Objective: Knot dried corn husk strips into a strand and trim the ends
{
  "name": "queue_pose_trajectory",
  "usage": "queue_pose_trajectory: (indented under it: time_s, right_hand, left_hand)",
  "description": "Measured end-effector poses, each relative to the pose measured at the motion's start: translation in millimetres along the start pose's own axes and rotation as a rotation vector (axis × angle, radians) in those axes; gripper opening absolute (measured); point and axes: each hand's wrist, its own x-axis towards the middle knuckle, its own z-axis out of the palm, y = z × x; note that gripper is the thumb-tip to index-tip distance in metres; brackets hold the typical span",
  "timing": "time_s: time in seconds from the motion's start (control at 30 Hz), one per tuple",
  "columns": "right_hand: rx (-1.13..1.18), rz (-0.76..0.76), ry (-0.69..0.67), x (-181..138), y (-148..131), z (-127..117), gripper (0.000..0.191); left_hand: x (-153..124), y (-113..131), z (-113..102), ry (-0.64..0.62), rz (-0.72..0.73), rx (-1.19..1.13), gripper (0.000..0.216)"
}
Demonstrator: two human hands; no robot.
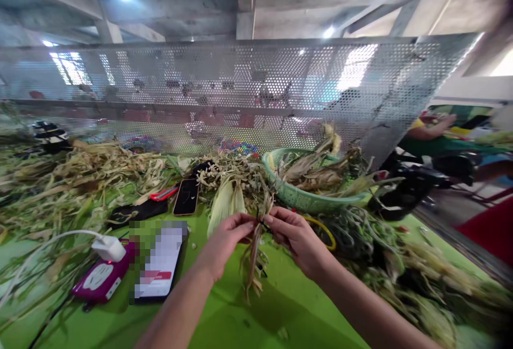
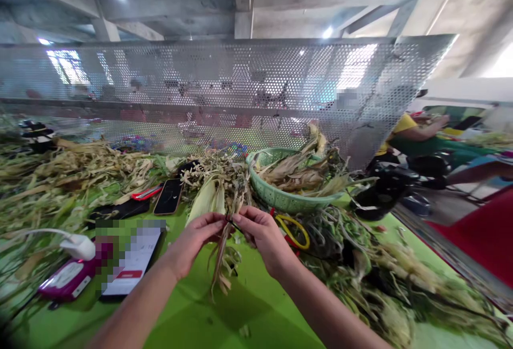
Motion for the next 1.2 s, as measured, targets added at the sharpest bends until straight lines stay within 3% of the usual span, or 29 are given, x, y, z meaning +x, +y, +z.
queue_pose_trajectory:
  time_s: [0.1, 0.37, 0.73, 0.87, 1.2]
  right_hand:
    - [-0.049, -0.015, -0.012, 1, 2, -1, 0.028]
    - [-0.22, -0.053, -0.015, 5, 5, -2, 0.033]
    - [-0.655, -0.14, 0.042, 1, 6, -1, 0.033]
    - [-0.687, -0.089, 0.12, 1, 10, 0, 0.034]
    - [-0.613, -0.158, 0.086, 7, 15, -4, 0.021]
  left_hand:
    - [-1, -1, 3, -0.049, -0.008, -0.04, 0.026]
    - [1, -8, 6, -0.012, -0.033, -0.062, 0.023]
    - [-1, -11, 13, 0.154, 0.177, 0.462, 0.023]
    - [-3, -11, 17, 0.186, 0.243, 0.58, 0.018]
    - [1, -15, 11, 0.102, 0.107, 0.292, 0.022]
